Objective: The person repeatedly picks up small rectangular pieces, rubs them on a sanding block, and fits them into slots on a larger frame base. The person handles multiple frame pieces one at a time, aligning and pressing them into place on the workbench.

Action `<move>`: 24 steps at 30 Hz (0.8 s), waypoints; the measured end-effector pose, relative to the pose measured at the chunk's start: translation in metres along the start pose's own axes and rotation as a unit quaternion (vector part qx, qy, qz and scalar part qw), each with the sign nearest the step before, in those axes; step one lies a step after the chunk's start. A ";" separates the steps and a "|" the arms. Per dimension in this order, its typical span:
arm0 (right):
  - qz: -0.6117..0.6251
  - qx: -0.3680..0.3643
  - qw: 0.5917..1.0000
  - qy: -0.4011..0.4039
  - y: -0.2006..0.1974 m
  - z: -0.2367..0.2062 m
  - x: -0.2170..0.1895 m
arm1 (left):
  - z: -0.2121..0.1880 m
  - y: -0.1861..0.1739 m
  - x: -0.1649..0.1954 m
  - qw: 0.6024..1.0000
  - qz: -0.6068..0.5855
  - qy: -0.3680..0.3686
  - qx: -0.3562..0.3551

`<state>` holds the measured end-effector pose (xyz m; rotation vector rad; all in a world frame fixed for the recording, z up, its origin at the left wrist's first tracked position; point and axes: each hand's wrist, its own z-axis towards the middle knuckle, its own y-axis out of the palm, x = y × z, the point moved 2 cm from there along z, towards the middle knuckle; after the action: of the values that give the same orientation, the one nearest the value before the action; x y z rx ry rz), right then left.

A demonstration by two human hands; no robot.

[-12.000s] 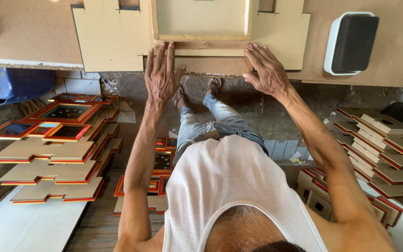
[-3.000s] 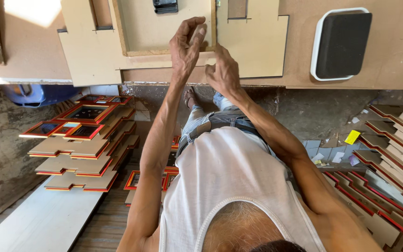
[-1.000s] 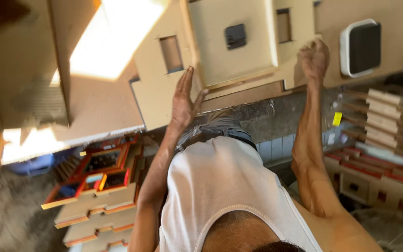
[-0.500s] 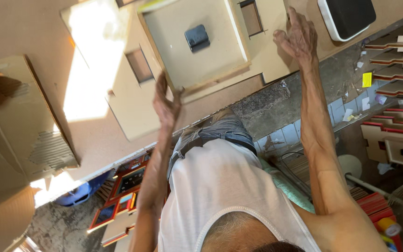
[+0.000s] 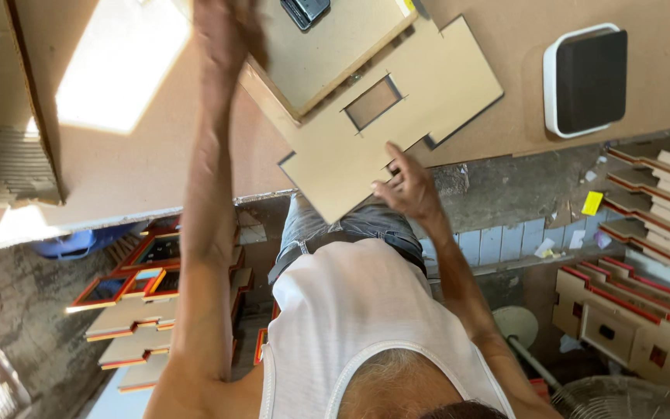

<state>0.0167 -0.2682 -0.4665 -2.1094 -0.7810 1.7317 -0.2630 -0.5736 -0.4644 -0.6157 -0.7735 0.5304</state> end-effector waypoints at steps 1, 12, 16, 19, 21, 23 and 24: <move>0.034 -0.039 0.998 0.023 0.008 0.000 -0.003 | -0.008 0.012 0.022 0.999 0.021 0.028 0.017; -0.085 -0.223 0.965 -0.111 0.022 0.043 -0.076 | -0.077 0.075 0.114 0.998 0.021 -0.061 0.007; -0.084 -0.192 0.973 -0.102 0.015 0.062 -0.123 | -0.076 0.077 0.114 0.993 -0.017 -0.091 -0.072; -0.042 -0.158 0.979 -0.119 0.023 0.080 -0.165 | -0.074 0.069 0.108 0.993 -0.043 -0.088 -0.069; -0.034 -0.146 0.981 -0.123 0.026 0.085 -0.189 | -0.073 0.044 0.085 0.995 -0.039 -0.058 -0.075; -0.036 -0.124 0.979 -0.161 0.037 0.087 -0.210 | -0.072 -0.003 0.046 0.993 -0.045 -0.051 -0.092; -0.035 -0.110 0.977 -0.179 0.041 0.088 -0.217 | -0.074 -0.037 0.017 0.994 -0.034 -0.060 -0.086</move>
<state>-0.0867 -0.4369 -0.3341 -1.8913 -1.1806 2.1020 -0.1879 -0.6119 -0.4729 -0.7186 -0.9581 0.4444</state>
